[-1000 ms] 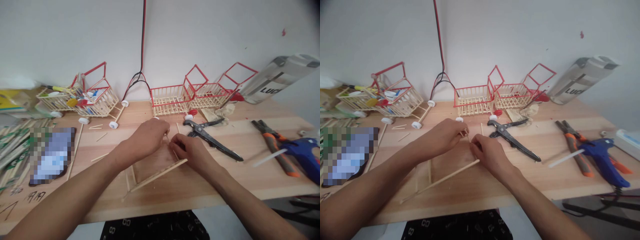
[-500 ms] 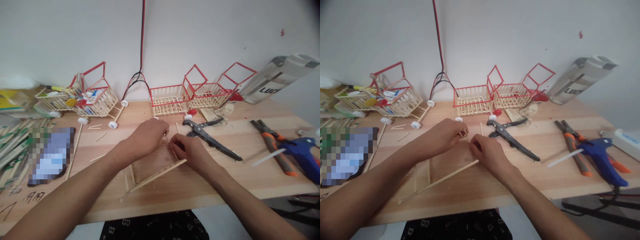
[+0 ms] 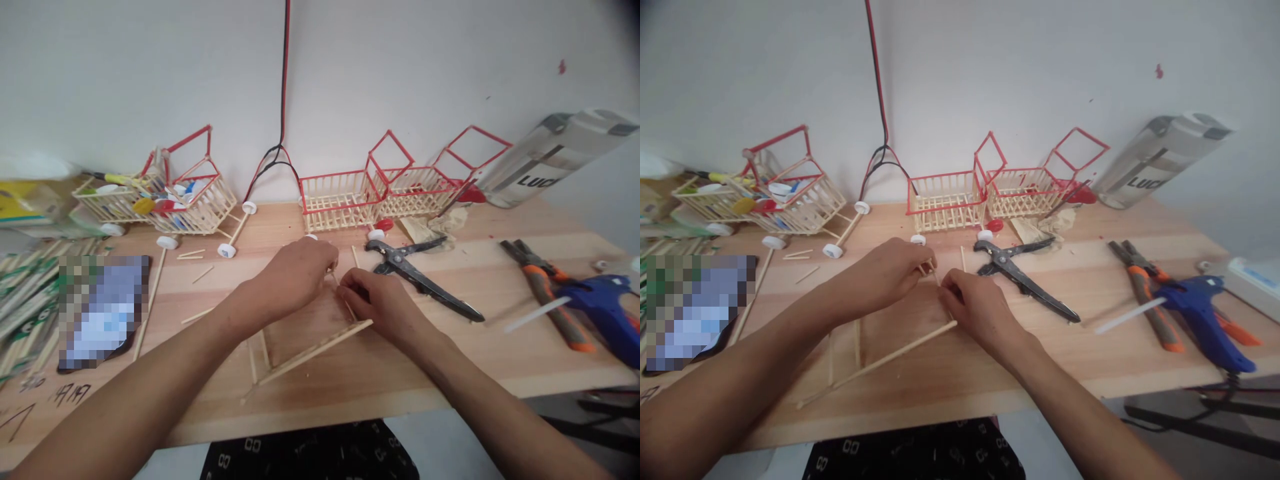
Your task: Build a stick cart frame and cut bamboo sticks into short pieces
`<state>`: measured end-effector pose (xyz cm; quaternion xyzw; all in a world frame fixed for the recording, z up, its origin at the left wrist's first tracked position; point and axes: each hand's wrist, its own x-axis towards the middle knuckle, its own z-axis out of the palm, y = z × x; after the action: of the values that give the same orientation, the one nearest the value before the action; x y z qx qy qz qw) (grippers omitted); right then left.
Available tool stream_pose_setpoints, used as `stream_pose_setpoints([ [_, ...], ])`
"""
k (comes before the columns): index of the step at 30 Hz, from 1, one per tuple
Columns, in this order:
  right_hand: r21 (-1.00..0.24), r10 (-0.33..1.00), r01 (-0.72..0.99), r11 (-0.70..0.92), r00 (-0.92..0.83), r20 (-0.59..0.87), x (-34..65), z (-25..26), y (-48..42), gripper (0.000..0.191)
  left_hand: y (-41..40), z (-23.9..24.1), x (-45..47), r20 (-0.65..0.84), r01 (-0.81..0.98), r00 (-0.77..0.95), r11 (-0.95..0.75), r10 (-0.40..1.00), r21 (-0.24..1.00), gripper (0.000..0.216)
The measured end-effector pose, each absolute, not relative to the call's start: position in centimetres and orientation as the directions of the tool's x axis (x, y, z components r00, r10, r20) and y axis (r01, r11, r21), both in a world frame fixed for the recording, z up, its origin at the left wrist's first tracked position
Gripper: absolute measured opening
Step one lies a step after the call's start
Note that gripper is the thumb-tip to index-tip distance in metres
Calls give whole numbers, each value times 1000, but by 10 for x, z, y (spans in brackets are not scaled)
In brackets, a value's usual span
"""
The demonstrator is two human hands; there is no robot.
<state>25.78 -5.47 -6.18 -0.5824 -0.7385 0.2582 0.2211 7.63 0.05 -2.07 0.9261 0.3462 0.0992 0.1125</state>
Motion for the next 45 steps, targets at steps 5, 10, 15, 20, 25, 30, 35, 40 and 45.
stream_pose_setpoints([
  [5,-629,974,754,191,-227,24,257,-61,-55,11,1,-22,76,106,620,739,-733,665,281,22],
  [10,-626,973,756,193,-229,23,257,-61,-56,11,2,-23,75,100,616,744,-737,660,277,22],
  [15,-624,973,758,190,-228,19,257,-61,-55,10,-1,-19,76,94,623,737,-727,669,289,22],
  [20,-624,974,757,193,-227,25,257,-60,-55,10,-2,-18,77,97,626,734,-725,672,286,22],
  [25,-623,973,757,196,-227,31,257,-61,-55,10,-1,-17,77,91,627,733,-722,674,294,23],
  [30,-627,973,754,195,-228,29,258,-60,-55,11,-1,-17,77,81,629,732,-717,676,301,24],
  [35,-625,973,755,197,-229,30,258,-61,-55,11,-2,-17,77,88,628,732,-718,676,300,22],
  [40,-637,973,747,190,-228,22,257,-61,-56,10,-2,-17,78,87,633,727,-713,681,300,23],
  [45,-639,975,747,185,-223,21,258,-61,-56,10,-1,-17,77,95,624,730,-717,676,311,23],
])
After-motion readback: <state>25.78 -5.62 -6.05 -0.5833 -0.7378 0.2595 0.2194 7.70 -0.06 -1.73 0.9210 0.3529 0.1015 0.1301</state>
